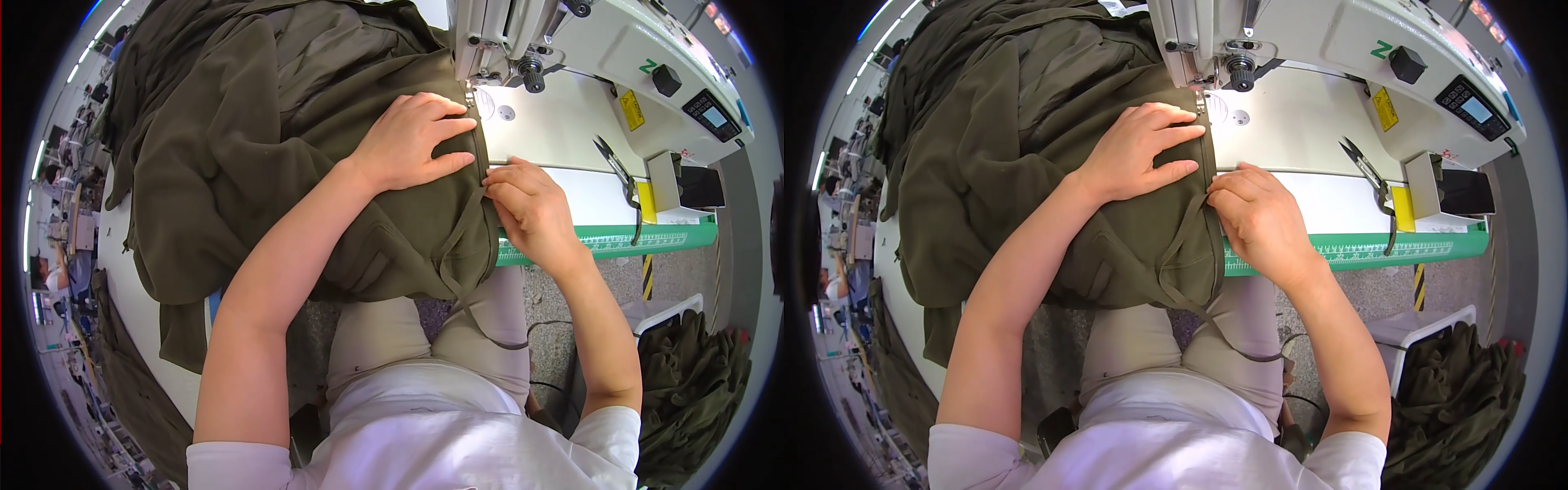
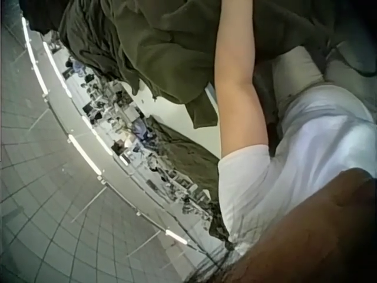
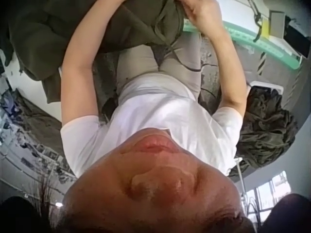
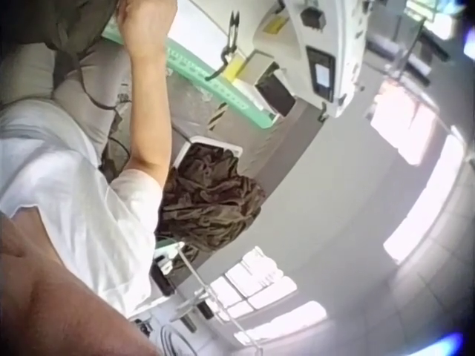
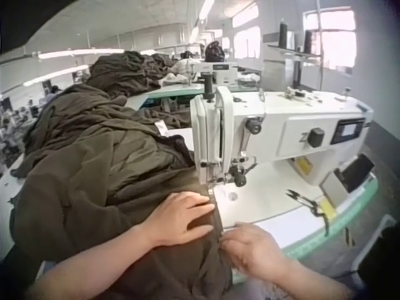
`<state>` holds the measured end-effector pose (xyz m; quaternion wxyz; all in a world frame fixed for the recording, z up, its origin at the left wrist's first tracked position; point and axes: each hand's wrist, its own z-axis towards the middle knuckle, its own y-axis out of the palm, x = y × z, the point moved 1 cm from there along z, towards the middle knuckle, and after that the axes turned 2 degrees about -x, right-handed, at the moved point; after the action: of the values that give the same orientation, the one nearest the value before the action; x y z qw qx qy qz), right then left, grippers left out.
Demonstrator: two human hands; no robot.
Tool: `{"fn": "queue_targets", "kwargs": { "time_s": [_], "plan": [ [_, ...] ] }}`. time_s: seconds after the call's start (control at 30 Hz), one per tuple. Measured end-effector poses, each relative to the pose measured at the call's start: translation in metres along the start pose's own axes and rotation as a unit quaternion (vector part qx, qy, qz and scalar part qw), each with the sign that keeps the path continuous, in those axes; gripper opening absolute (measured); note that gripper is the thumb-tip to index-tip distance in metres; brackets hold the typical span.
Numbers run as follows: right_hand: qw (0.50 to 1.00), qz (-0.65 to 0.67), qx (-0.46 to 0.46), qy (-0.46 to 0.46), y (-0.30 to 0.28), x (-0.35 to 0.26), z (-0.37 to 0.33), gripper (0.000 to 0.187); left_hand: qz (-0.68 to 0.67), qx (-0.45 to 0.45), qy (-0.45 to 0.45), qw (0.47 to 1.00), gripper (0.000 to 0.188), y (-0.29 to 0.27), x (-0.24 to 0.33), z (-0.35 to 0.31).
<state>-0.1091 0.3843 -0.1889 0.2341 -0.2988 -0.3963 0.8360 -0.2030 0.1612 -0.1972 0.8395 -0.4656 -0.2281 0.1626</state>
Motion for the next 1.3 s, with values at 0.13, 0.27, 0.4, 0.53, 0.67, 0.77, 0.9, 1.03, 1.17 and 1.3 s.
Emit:
{"fn": "queue_targets", "kwargs": {
  "time_s": [0.13, 0.27, 0.4, 0.53, 0.67, 0.77, 0.9, 1.03, 1.17, 1.3],
  "plan": [
    [1.000, -0.027, 0.007, 0.002, -0.003, -0.006, -0.004, 0.023, -0.032, -0.018, -0.006, 0.999, 0.045, -0.007, 0.013, -0.002],
    [0.999, -0.024, 0.022, -0.004, -0.004, -0.014, -0.018, 0.030, -0.066, -0.057, 0.032, 0.996, 0.043, -0.012, 0.037, -0.008],
    [0.997, -0.023, 0.056, -0.056, 0.004, -0.016, -0.028, 0.034, -0.054, -0.074, 0.086, 0.992, 0.032, -0.013, 0.053, -0.010],
    [0.994, -0.021, 0.074, -0.074, 0.007, -0.013, -0.031, 0.030, -0.043, -0.062, 0.110, 0.991, 0.018, -0.015, 0.061, -0.010],
    [0.994, -0.020, 0.086, -0.070, 0.005, -0.014, -0.033, 0.023, 0.002, -0.023, 0.152, 0.988, 0.011, -0.025, 0.075, -0.013],
    [0.994, -0.014, 0.094, -0.061, 0.004, -0.015, -0.033, 0.022, 0.027, 0.005, 0.176, 0.984, 0.011, -0.033, 0.092, -0.018],
    [0.992, -0.002, 0.108, -0.064, 0.003, -0.017, -0.032, 0.024, 0.010, 0.036, 0.169, 0.985, 0.014, -0.037, 0.116, -0.028],
    [0.988, -0.018, 0.138, -0.061, 0.003, -0.018, -0.031, 0.017, -0.050, 0.054, 0.134, 0.988, 0.017, -0.030, 0.130, -0.034],
    [0.986, -0.046, 0.144, -0.074, 0.004, -0.016, -0.029, 0.015, -0.106, 0.068, 0.116, 0.985, 0.019, -0.019, 0.131, -0.035],
    [0.990, -0.022, 0.105, -0.095, 0.003, -0.013, -0.030, 0.019, -0.177, 0.032, 0.097, 0.979, 0.027, -0.019, 0.116, -0.034]
  ]
}}
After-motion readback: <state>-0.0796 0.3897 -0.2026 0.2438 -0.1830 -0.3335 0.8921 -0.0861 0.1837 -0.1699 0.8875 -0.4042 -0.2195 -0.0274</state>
